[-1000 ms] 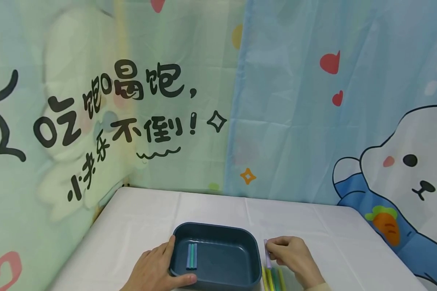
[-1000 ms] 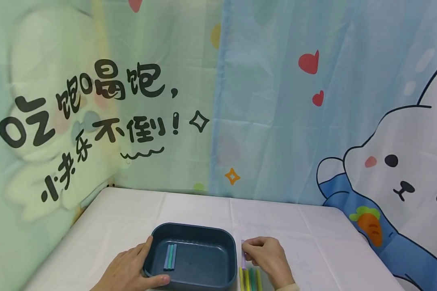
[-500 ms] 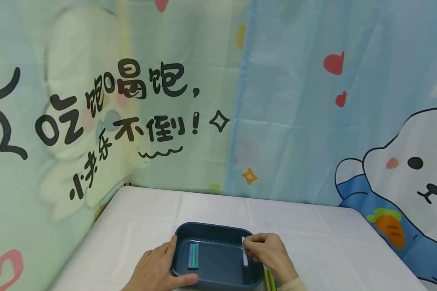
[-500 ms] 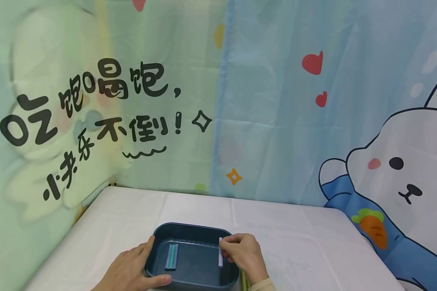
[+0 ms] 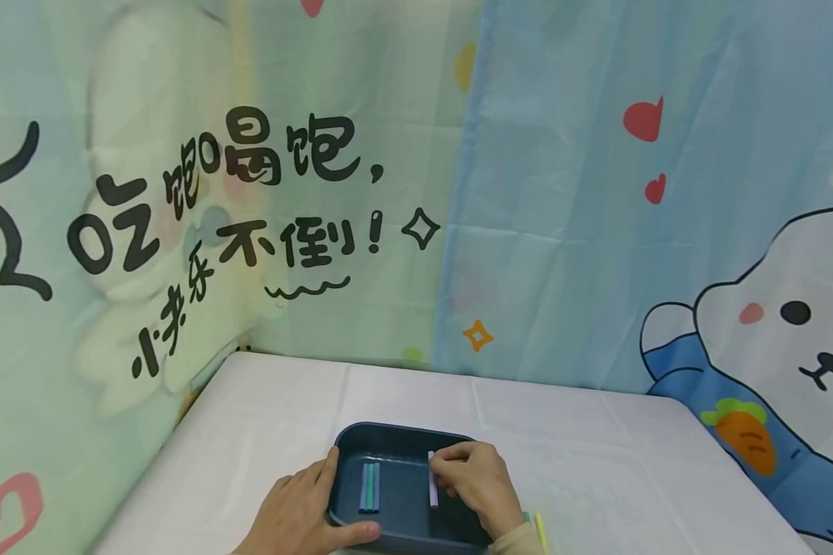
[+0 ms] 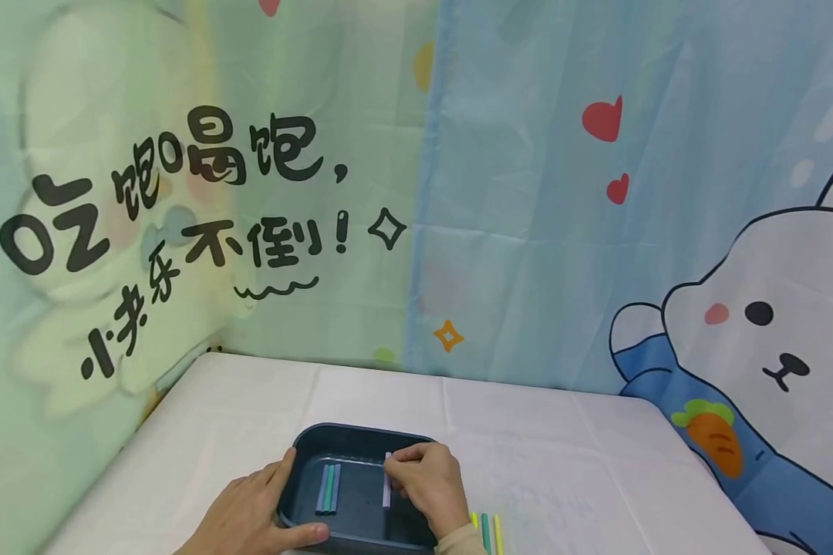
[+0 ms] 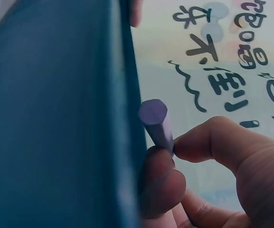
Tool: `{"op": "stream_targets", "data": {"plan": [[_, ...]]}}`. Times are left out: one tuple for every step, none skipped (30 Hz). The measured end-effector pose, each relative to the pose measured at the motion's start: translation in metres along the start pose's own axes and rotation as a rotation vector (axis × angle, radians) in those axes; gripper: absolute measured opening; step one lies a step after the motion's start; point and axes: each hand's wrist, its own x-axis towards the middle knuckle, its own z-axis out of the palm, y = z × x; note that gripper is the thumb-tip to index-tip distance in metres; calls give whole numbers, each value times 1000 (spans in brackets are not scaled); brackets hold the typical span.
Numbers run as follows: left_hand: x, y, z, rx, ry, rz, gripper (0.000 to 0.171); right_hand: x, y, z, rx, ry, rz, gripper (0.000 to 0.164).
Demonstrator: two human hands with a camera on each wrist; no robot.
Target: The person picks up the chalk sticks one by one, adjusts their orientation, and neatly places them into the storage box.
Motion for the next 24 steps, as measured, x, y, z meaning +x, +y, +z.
{"op": "stream_targets", "data": {"plan": [[0,0,0,0,-1,1,125,0,0,3,-6,-3,2,16],[-1,0,-1,0,-1,1,125,0,0,7,-12,-5,5,16],[-1,-1,-1,-1,-2,2,125,0,-1,9,-20,-4,8,16],[-2,-1,-1,-2,-5,1,125,0,-1,12,-24,-5,9,16],[-2,-1,-2,-1,-5,0,125,1,-1,15,-28,-6,10,16],[-2,-1,-2,0,-6,1,125,1,-1,17,-36,-7,8,16],[-3,-1,-2,1,-6,2,125,1,-2,19,-40,-9,5,15],[-3,-1,-2,2,-7,1,125,1,-2,22,-44,-12,0,15],[-3,-1,-2,2,-7,1,125,1,-3,24,-47,-15,-4,15],[-3,-1,-2,2,-6,1,125,1,-3,26,-47,-21,-8,14],[-3,-1,-2,3,-6,1,125,2,-4,27,-49,-24,-14,14],[-3,-1,-2,4,-5,1,125,2,-4,29,-53,-27,-18,13],[-3,-1,-2,6,-5,-2,125,3,-4,31,-52,-29,-21,13],[-3,0,-2,8,-4,-4,125,4,-5,33,-55,-29,-27,12],[-3,-1,-2,10,-3,-6,125,4,-5,34,-58,-30,-29,11],[-3,-1,-2,12,-1,-7,125,5,-5,36,-61,-30,-34,11],[-3,-1,-3,13,-1,-9,125,5,-6,38,-66,-30,-38,11],[-3,-1,-3,15,0,-8,125,6,-6,39,-68,-31,-42,11],[-3,-1,-3,15,0,-8,125,7,-7,41,-69,-30,-45,11],[-4,-1,-3,14,1,-6,125,7,-8,43,-71,-28,-48,11],[-4,-2,-3,13,0,-3,125,7,-8,45,-70,-29,-51,12],[-3,-2,-3,11,-1,-1,125,8,-9,46,-71,-28,-57,12],[-3,-2,-3,11,0,2,125,9,-9,48,-71,-27,-63,11],[-2,-2,-3,12,1,5,124,10,-9,50,-70,-25,-70,11]]}}
